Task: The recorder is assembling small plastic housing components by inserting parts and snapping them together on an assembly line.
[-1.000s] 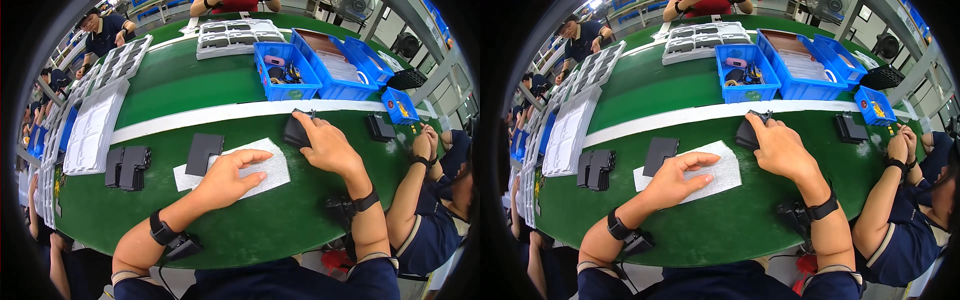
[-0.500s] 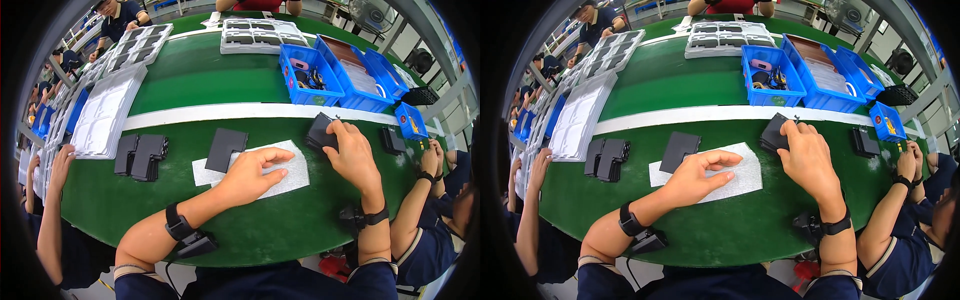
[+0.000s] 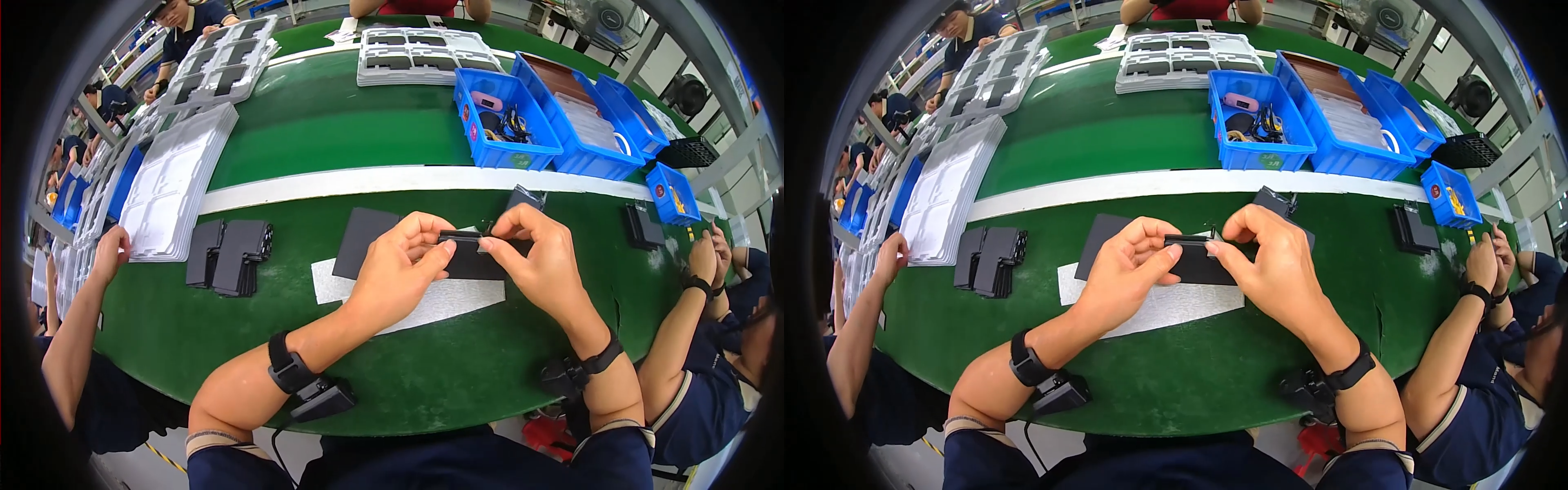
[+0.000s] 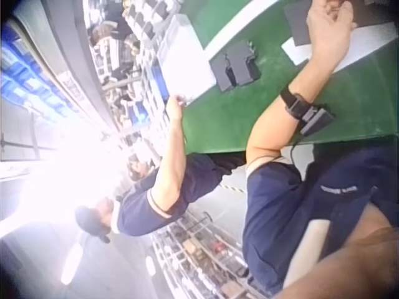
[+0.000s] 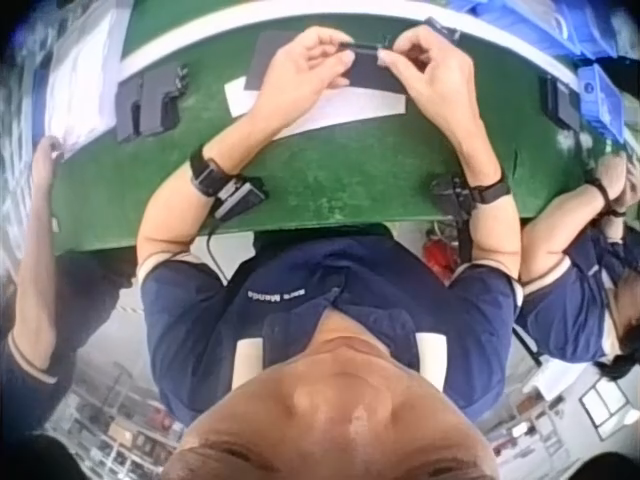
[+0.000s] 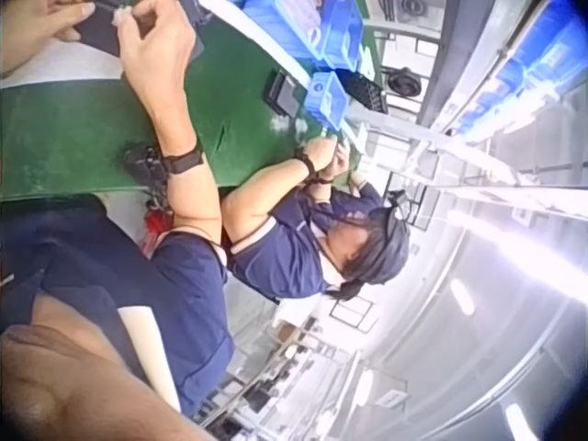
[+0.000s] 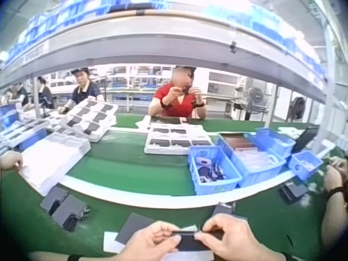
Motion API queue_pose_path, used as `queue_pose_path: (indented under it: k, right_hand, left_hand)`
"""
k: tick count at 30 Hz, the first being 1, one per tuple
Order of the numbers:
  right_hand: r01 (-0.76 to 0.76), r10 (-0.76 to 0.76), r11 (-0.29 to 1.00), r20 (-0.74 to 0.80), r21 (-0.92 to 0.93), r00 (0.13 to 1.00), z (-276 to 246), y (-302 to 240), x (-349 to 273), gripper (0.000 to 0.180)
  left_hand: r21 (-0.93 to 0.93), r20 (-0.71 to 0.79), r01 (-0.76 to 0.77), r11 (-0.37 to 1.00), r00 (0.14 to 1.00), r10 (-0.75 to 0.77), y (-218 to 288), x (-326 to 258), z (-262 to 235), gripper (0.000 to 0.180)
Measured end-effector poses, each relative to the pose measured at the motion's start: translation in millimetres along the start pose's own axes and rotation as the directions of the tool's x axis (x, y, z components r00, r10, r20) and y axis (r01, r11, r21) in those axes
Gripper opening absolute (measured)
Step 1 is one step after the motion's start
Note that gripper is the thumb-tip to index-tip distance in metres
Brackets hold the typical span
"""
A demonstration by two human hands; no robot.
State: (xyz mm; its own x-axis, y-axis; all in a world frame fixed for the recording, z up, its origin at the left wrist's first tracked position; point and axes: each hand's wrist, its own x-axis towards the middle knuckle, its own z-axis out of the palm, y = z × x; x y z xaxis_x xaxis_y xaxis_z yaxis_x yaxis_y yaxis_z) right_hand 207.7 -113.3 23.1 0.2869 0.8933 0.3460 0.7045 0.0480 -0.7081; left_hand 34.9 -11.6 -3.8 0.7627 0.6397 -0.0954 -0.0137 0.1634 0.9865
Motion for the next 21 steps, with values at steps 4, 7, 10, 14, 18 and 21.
queue_pose_path:
  k: [4, 7, 10, 14, 18, 21]
  right_hand:
    - [0.126, -0.119, 0.987, -0.070, 0.101, 0.990, 9.7, -3.7, -1.6, 0.011]
    - [0.353, -0.365, 0.923, -0.055, -0.151, 0.930, 10.6, -0.8, -0.4, 0.009]
    - [0.434, -0.464, 0.856, -0.046, -0.281, 0.885, 9.8, -3.1, 0.0, 0.015]
    - [0.532, -0.566, 0.761, 0.023, -0.372, 0.824, 5.8, -3.7, 3.3, 0.020]
    - [0.540, -0.558, 0.775, 0.045, -0.329, 0.828, 2.6, 0.8, 3.4, 0.019]
    - [0.341, -0.342, 0.940, -0.134, -0.031, 0.930, 7.3, -1.5, -0.4, 0.013]
  left_hand:
    - [-0.004, -0.024, -0.041, 0.999, 0.999, 0.041, -4.4, 0.3, 0.2, 0.018]
    - [-0.013, -0.029, -0.046, 0.999, 0.999, 0.045, -3.9, 0.1, -0.3, 0.017]
    - [-0.025, -0.029, -0.045, 0.999, 0.999, 0.044, -0.7, 0.0, 0.3, 0.016]
    - [-0.116, 0.017, -0.009, 0.993, 1.000, 0.011, -1.1, 0.7, -7.2, 0.016]
    - [-0.079, -0.005, 0.029, 0.996, 1.000, -0.030, 1.0, 0.6, -4.2, 0.019]
    - [-0.059, -0.016, 0.004, 0.998, 1.000, -0.005, 1.5, -0.9, -1.1, 0.018]
